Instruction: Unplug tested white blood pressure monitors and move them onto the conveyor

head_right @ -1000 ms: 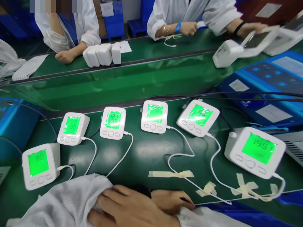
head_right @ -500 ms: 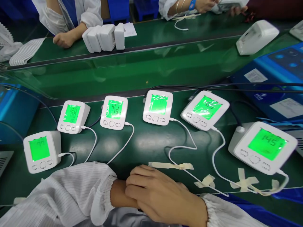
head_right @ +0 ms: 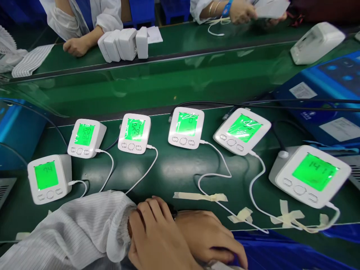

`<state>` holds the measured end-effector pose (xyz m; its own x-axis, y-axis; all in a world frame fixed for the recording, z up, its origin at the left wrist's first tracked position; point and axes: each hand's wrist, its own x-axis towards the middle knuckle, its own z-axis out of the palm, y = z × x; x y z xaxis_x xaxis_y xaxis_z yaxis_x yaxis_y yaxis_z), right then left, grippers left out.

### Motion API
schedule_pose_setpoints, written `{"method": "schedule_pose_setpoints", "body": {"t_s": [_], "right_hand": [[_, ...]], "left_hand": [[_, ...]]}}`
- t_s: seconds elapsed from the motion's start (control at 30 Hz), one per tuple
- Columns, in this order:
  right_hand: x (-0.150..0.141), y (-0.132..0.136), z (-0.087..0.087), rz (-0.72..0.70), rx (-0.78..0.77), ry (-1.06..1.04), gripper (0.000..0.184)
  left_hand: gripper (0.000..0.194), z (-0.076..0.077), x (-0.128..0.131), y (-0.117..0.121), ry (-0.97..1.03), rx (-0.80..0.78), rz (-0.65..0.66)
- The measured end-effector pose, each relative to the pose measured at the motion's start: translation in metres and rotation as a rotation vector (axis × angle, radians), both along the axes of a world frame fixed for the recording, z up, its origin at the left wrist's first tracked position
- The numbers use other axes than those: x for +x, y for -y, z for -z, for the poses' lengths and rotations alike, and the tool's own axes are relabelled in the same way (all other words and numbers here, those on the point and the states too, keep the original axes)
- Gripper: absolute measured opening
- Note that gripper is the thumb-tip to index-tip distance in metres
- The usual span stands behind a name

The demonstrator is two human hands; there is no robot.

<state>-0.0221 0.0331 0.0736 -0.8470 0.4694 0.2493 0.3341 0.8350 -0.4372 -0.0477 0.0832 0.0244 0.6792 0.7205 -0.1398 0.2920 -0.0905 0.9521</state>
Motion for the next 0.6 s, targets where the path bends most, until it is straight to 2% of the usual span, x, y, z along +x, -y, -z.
{"method": "schedule_pose_setpoints", "body": {"t_s": [0.07,0.17,0.27,0.33,0.37,0.5,0.6], "right_hand": [[-0.004,0.002,-0.002,0.028,-0.004,0.023,0.032],[-0.006,0.004,-0.004,0.061,-0.025,0.024,0.028],[-0.007,0.007,-0.008,0.081,0.012,-0.053,0.03],[-0.011,0.009,-0.015,0.095,0.047,-0.162,0.033],[-0.014,0.008,-0.021,0.099,0.073,-0.222,0.032],[-0.029,-0.008,-0.045,0.103,0.186,-0.373,0.024],[-0.041,-0.03,-0.048,0.094,0.155,-0.559,0.024]], "left_hand": [[0.019,0.003,0.001,0.002,0.099,0.047,0.044],[0.018,0.006,0.003,0.005,0.117,0.071,-0.029],[0.016,-0.006,-0.003,-0.002,0.085,0.141,0.071],[0.014,-0.023,-0.011,-0.01,0.007,0.249,0.112],[0.015,-0.034,-0.014,-0.015,-0.045,0.308,0.088],[0.023,-0.079,-0.031,-0.043,-0.175,0.491,-0.174],[0.027,-0.105,-0.055,-0.078,0.008,0.439,-0.403]]}}
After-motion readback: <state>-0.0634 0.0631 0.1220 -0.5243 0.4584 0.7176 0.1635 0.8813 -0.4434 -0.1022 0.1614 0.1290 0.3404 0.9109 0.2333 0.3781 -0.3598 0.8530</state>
